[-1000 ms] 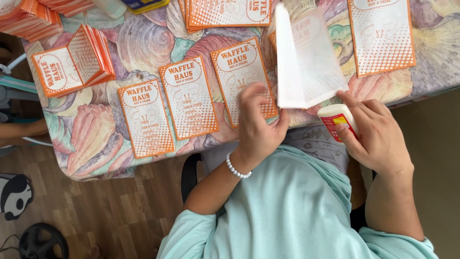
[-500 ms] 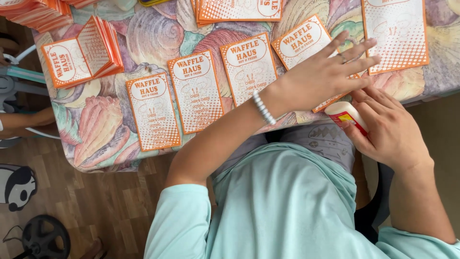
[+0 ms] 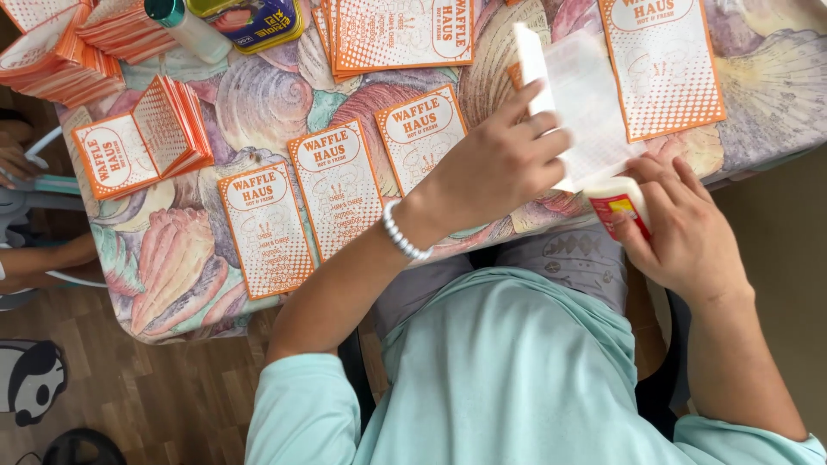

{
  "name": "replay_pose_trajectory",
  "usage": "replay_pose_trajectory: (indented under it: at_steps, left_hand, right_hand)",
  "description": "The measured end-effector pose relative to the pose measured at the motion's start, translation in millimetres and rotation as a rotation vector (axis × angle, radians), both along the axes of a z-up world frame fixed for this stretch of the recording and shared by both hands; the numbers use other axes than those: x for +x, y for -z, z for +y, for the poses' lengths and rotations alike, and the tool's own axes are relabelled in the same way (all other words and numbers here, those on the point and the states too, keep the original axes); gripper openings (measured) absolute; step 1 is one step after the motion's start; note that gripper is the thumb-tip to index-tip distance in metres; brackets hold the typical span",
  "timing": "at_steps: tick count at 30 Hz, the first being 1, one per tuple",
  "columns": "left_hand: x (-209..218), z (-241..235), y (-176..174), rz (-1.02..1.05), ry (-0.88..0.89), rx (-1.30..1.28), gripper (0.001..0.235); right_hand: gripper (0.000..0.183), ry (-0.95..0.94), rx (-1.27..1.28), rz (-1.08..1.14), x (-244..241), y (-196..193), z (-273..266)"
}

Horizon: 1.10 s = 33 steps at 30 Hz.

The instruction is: Folding and applying glue to paper sleeves to assemble them.

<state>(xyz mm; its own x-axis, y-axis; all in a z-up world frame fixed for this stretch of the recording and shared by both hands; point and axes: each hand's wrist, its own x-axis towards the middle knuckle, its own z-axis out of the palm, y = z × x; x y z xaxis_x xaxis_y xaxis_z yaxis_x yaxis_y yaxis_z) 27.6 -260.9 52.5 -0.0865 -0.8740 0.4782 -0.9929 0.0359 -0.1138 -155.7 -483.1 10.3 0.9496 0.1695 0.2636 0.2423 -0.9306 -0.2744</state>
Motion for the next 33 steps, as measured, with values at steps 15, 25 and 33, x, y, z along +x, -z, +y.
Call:
replay_pose_trajectory:
  at_steps: [15,25,33]
  left_hand:
    - [-55.8,65.2,57.7,0.194,-0.352,0.206,0.057]
    - [-61.0,70.0,69.3,0.32,-0.39,0.146,0.06]
    - [-61.8,72.9,67.0,0.294,-0.416,0.143,0.061]
  right_hand:
    - [0.03,0.303,0.408,0.149,18.0,-15.3,-47.8]
    - [0.027,0.418,0.764,0.167,57.5,97.2,-163.4]
    - [0.044,0.227,0.686,-0.108,36.5,135.9,-210.9]
